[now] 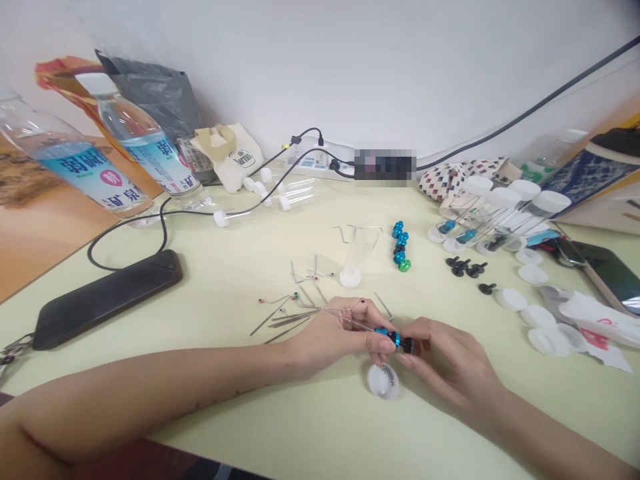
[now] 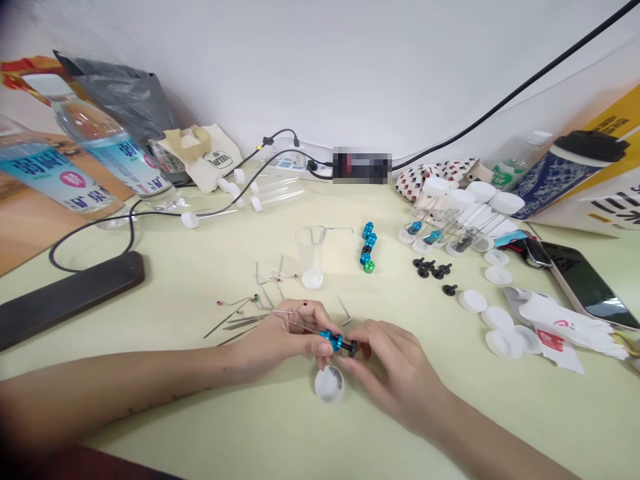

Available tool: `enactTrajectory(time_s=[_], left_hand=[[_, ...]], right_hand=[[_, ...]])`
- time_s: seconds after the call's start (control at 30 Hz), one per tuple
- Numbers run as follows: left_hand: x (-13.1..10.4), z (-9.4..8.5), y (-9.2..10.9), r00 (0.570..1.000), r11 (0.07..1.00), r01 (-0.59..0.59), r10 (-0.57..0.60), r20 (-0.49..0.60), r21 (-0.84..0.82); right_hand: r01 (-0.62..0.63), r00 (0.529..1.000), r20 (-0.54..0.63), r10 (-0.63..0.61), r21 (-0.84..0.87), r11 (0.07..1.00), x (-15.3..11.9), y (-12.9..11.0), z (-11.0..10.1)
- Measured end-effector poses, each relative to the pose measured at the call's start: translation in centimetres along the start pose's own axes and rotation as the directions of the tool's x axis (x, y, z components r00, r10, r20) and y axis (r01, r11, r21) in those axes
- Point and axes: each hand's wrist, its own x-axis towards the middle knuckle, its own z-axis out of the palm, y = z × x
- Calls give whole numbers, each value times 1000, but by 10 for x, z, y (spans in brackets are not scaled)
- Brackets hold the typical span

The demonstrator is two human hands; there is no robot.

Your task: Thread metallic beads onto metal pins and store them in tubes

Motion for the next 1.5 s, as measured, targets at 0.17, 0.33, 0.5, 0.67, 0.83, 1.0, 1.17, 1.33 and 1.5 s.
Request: enactTrajectory(time_s=[0.17, 0.33, 0.5, 0.67, 0.83, 1.0, 1.17, 1.33, 1.5], left_hand=[[0, 0, 0, 1000, 1000, 11, -11, 3, -6], [0, 1, 0, 1000, 1000, 22, -22, -11, -8], [0, 2, 1, 999, 1000, 28, -28, -15, 4], [0, 1, 1, 1000, 1000, 12, -12, -18, -6], [0, 1, 0, 1000, 1000, 6, -6, -7, 1], [0, 1, -1, 1000, 1000, 13, -13, -3, -11], [0, 0, -2, 1000, 1000, -9, 9, -8, -11], [0, 0, -2, 1000, 1000, -22, 22, -2, -10], [0, 0, -1, 1000, 1000, -2, 2, 4, -10]], right_hand=[[25, 999, 33, -25, -2, 1000, 1, 4, -1], [43, 996, 74, -42, -3, 999, 4, 4, -2], [19, 996, 89, -19, 3, 1000, 4, 2, -3], [53, 998, -22, -53, -12, 999, 3, 0, 2], [57, 998, -29, -58, -47, 997, 0, 5, 3], [45, 998, 51, -43, -36, 998, 1, 7, -1], [13, 1000, -4, -13, -58, 998, -1, 4, 2], [36, 997, -70, -39, -48, 998, -3, 5, 6], [15, 999, 31, -14, -34, 999, -4, 9, 2]])
